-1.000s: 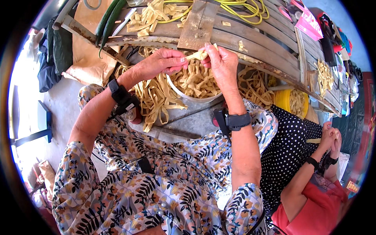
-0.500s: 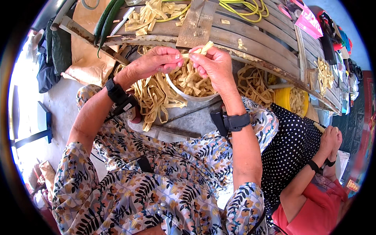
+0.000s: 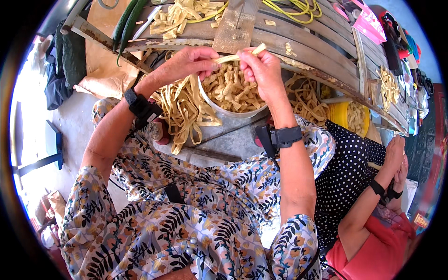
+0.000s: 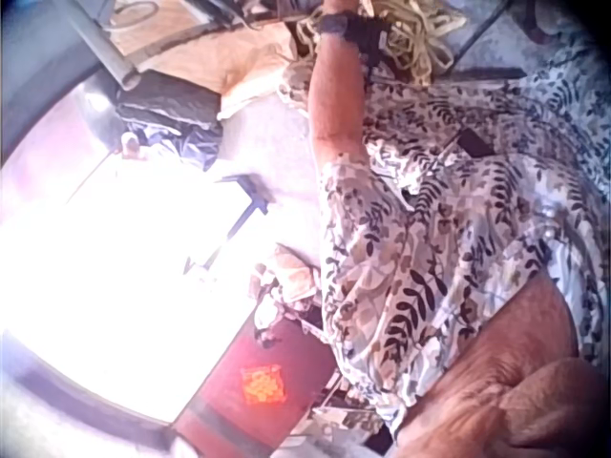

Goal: The person is peeling and folding strips of light brown plant material by hand. They pick up long strips, peel away layers, and place the finished pieces into a white bucket.

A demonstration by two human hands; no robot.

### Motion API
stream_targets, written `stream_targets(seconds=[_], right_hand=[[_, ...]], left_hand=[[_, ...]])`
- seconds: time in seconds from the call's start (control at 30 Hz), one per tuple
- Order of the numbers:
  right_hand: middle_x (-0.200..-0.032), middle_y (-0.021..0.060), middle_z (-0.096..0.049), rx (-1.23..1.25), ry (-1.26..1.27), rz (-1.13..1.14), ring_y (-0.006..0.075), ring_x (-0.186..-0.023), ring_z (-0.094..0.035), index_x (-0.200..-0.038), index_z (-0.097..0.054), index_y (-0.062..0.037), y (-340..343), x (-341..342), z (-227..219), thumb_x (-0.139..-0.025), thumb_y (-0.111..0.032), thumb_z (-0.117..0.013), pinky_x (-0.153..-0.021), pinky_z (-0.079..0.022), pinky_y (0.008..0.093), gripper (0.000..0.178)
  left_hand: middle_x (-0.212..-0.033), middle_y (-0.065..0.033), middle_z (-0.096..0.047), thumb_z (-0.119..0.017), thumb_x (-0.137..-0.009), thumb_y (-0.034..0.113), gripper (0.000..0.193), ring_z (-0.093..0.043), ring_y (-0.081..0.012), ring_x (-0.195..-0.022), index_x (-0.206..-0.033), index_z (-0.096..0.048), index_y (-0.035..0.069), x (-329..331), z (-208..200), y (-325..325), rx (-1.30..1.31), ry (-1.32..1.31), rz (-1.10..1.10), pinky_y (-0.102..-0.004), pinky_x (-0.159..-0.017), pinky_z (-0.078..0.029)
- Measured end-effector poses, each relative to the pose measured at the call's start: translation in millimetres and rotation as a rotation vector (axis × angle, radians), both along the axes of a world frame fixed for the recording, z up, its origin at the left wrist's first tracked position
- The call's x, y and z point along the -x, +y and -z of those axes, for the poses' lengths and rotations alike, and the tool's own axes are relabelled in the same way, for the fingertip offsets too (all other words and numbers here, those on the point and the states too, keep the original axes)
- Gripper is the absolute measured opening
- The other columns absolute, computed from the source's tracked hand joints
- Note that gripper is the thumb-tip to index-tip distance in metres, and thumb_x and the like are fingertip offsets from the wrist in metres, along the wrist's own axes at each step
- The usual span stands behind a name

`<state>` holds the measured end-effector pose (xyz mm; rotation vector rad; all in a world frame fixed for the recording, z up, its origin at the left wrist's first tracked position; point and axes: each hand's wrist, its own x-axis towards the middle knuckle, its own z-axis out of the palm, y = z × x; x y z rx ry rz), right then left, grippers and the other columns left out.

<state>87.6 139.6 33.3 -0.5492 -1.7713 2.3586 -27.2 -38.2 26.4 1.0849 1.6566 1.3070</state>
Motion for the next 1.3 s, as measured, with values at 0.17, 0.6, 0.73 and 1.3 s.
stream_targets(seconds=[0.17,0.6,0.73,1.3], right_hand=[[-0.064,0.0015,-0.053,-0.005,0.041,0.115,0.004,-0.047,-0.041,-0.086,-0.057,-0.0006,10.6,18.8,-5.1,-0.08,-0.01,-0.062,-0.039,-0.031,0.0169,0.012],[-0.073,0.005,-0.059,-0.023,0.154,0.355,0.0071,-0.058,-0.053,-0.093,-0.058,0.0004,31.9,79.8,9.4,-0.079,-0.013,-0.064,-0.051,-0.046,0.0191,0.02],[-0.071,0.0061,-0.059,-0.026,0.17,0.373,0.0089,-0.058,-0.054,-0.091,-0.059,0.0019,29.1,84.9,13.9,-0.08,-0.012,-0.063,-0.051,-0.046,0.0202,0.019],[-0.086,0.0102,-0.063,-0.705,0.038,-0.106,0.0133,-0.072,-0.06,-0.1,-0.059,0.0002,32.0,5.0,-9.0,-0.077,-0.015,-0.065,-0.064,-0.049,0.024,0.028]], left_hand=[[-0.061,0.0029,-0.048,-0.047,-0.089,0.016,0.021,-0.042,-0.0042,-0.056,-0.088,-0.061,0.001,18.8,0.0,14.0,-0.035,0.117,-0.106,-0.018,-0.052,-0.035],[-0.061,0.0007,-0.051,-0.054,-0.084,0.019,0.019,-0.043,-0.0068,-0.056,-0.083,-0.063,0.003,72.6,-1.0,71.0,-0.04,0.367,-0.455,-0.0228,-0.051,-0.036],[-0.06,-0.0008,-0.051,-0.054,-0.084,0.02,0.02,-0.045,-0.0084,-0.056,-0.081,-0.062,0.002,76.7,7.1,73.5,-0.06,0.391,-0.501,-0.0241,-0.052,-0.037],[-0.07,0.0037,-0.049,-0.045,-0.091,0.02,0.025,-0.039,-0.0041,-0.061,-0.099,-0.06,0.001,34.3,-9.2,25.9,-0.129,-0.167,-0.124,-0.0168,-0.057,-0.035]])
